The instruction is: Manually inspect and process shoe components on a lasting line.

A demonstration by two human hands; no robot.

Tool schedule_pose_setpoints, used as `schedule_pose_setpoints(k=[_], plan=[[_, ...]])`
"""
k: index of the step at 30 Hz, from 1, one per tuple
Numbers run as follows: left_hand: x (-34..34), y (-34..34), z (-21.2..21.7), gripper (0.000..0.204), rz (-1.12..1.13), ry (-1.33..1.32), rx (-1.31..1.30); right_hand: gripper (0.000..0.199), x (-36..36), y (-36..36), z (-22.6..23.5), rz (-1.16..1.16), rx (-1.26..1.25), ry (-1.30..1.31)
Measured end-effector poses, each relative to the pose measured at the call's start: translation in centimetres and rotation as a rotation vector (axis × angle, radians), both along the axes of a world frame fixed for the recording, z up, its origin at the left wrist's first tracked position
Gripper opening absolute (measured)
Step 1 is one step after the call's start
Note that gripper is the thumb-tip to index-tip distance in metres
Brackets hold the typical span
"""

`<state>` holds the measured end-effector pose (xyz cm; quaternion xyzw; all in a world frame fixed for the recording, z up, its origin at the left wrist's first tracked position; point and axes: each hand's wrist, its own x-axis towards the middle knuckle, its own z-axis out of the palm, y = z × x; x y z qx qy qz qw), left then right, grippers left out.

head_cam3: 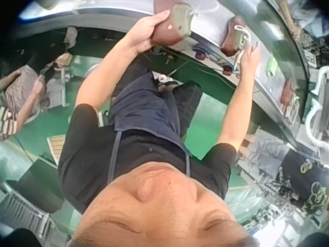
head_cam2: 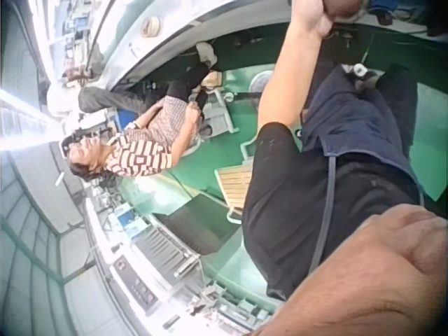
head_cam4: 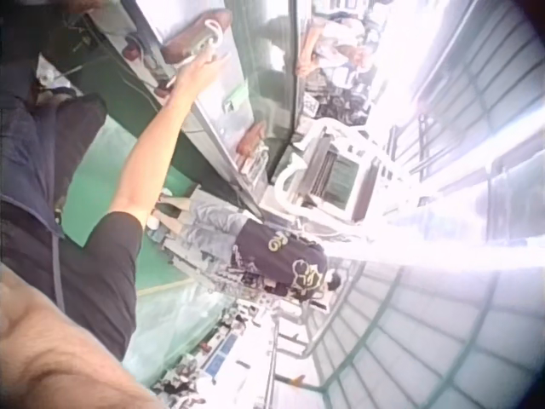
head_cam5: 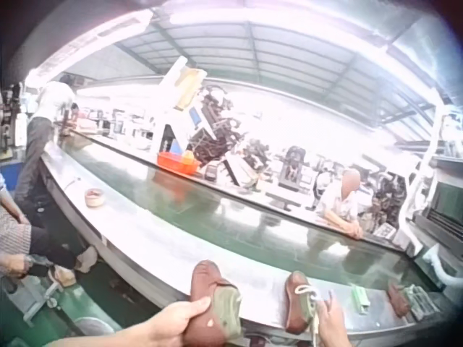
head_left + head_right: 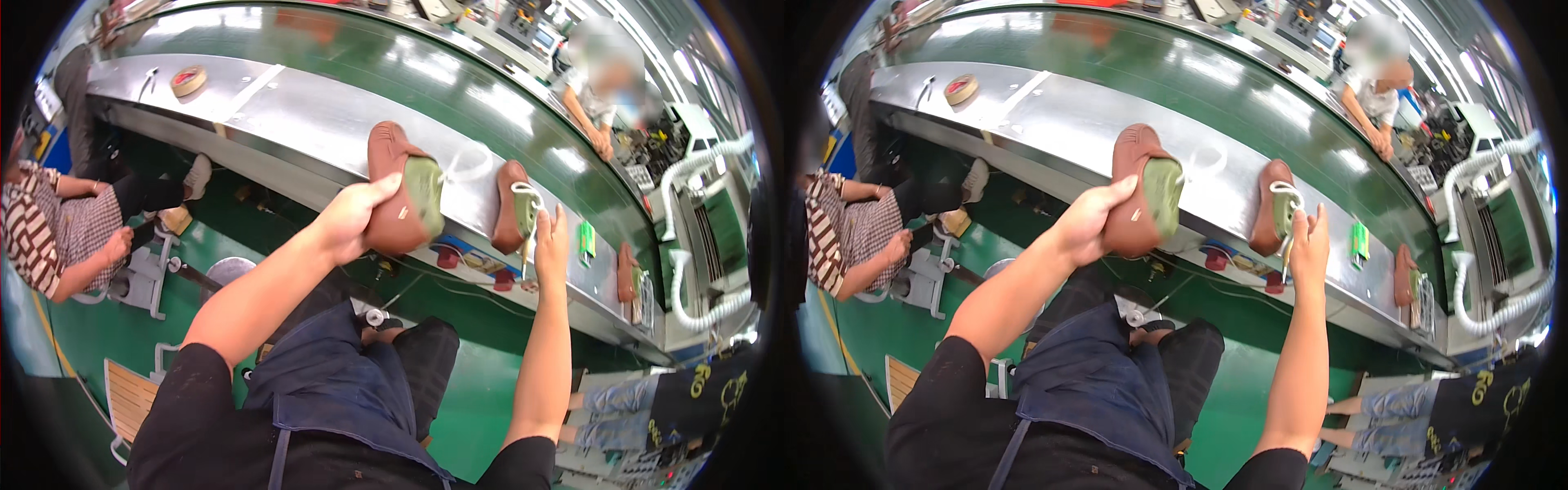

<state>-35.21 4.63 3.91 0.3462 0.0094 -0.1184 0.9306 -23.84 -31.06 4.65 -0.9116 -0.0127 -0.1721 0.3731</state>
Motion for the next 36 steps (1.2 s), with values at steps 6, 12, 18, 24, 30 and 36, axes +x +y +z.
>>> schedule_pose_setpoints(k=[6, 12, 18, 24, 30, 36], plan=[[5.9, 1.7, 0.7, 0.047, 0.076, 0.056, 0.122, 0.073, -0.3, 1.6, -2.6, 0.063, 0.08, -0.027], [9.4, 1.2, -0.1, 0.053, 0.086, 0.087, 0.281, 0.052, -0.1, 0.1, -3.1, 0.141, 0.765, 0.138], [14.7, 0.0, -3.2, 0.05, 0.255, -0.041, 0.459, 0.055, 0.3, 2.8, -3.6, 0.248, 1.381, 0.32], [15.3, 1.5, -2.6, 0.054, 0.248, 0.065, 0.489, 0.055, 1.8, 8.5, -3.5, 0.303, 1.589, 0.38], [16.2, 1.0, -2.0, 0.058, 0.198, 0.057, 0.49, 0.082, 15.3, 11.5, -2.5, 0.175, 1.677, 0.38], [16.3, 1.7, -2.0, 0.053, 0.222, 0.105, 0.48, 0.061, 11.6, 14.4, -6.2, 0.231, 1.103, 0.176]])
